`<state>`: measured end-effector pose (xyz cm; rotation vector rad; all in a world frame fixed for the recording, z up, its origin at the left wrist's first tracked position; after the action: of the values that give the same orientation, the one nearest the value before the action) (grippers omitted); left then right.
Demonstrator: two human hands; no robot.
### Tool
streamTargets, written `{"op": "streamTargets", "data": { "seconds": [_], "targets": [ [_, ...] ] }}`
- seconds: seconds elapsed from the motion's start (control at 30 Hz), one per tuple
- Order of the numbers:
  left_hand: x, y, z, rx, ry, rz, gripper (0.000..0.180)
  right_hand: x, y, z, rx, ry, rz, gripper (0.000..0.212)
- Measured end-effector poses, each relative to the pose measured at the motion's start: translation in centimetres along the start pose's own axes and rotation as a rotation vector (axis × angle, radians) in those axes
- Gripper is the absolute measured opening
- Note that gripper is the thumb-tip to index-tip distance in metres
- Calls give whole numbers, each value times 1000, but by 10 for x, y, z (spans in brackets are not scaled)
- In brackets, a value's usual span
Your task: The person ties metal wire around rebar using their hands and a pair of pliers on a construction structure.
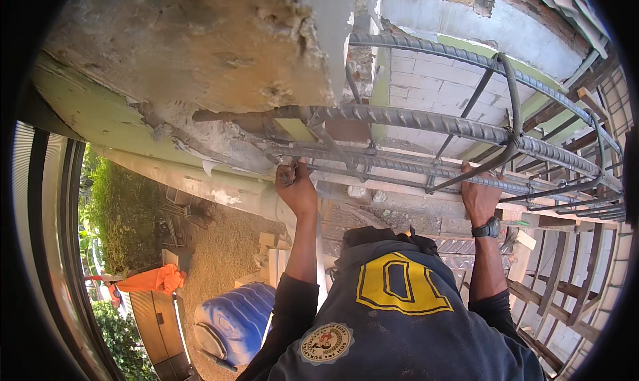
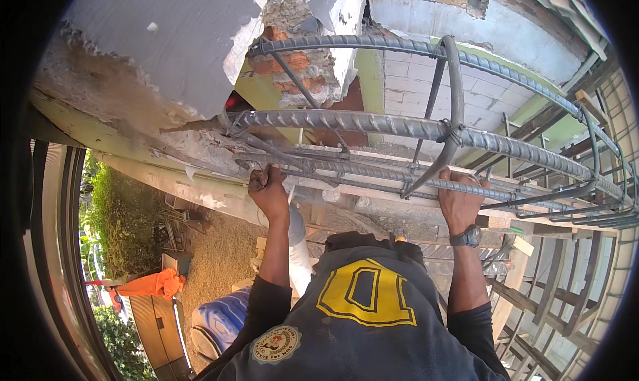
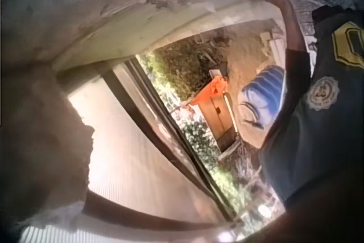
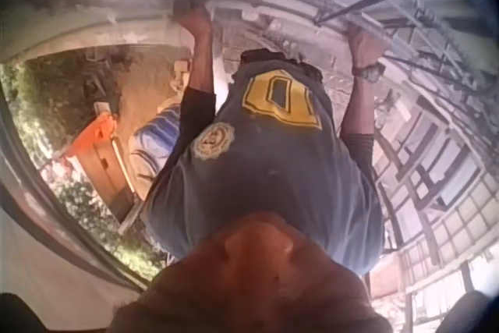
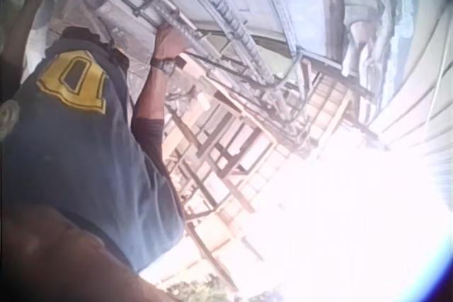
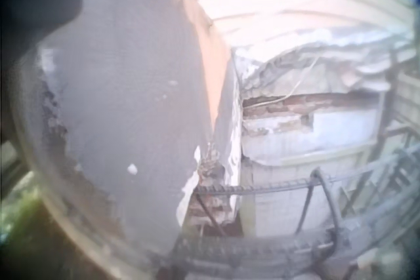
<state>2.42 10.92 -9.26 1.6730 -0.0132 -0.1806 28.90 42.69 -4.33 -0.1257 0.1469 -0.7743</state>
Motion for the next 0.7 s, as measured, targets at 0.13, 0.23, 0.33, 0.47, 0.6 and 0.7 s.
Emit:
{"op": "streamTargets", "data": {
  "seconds": [0.13,0.23,0.33,0.47,0.6,0.7],
  "targets": [
    [3,-4,-1,13,-16,19,38,9,-46,-10,-7,190,288,35],
    [4,-3,1,45,-4,19,37,-11,-39,-19,-209,-265,3,23],
    [7,0,5,41,5,28,35,2,-48,-9,-86,-52,111,24],
    [1,-26,12,-5,-3,-16,28,8,-48,-15,-106,213,228,34],
    [3,-15,6,-21,50,-39,21,-1,-44,-23,-75,70,113,43],
    [3,-10,8,22,30,-47,24,-2,-44,-19,-98,139,174,39]
  ]
}}
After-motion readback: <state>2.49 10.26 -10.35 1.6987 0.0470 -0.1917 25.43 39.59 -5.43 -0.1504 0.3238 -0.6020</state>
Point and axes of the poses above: each hand's wrist, its own x-axis away from the middle knuckle, its own z-axis out of the back of the hand, y = z × x, the point moved 6 cm from there along -x, towards the middle knuckle, and after that the axes turned 14 degrees about -y, right-handed, at the moved point
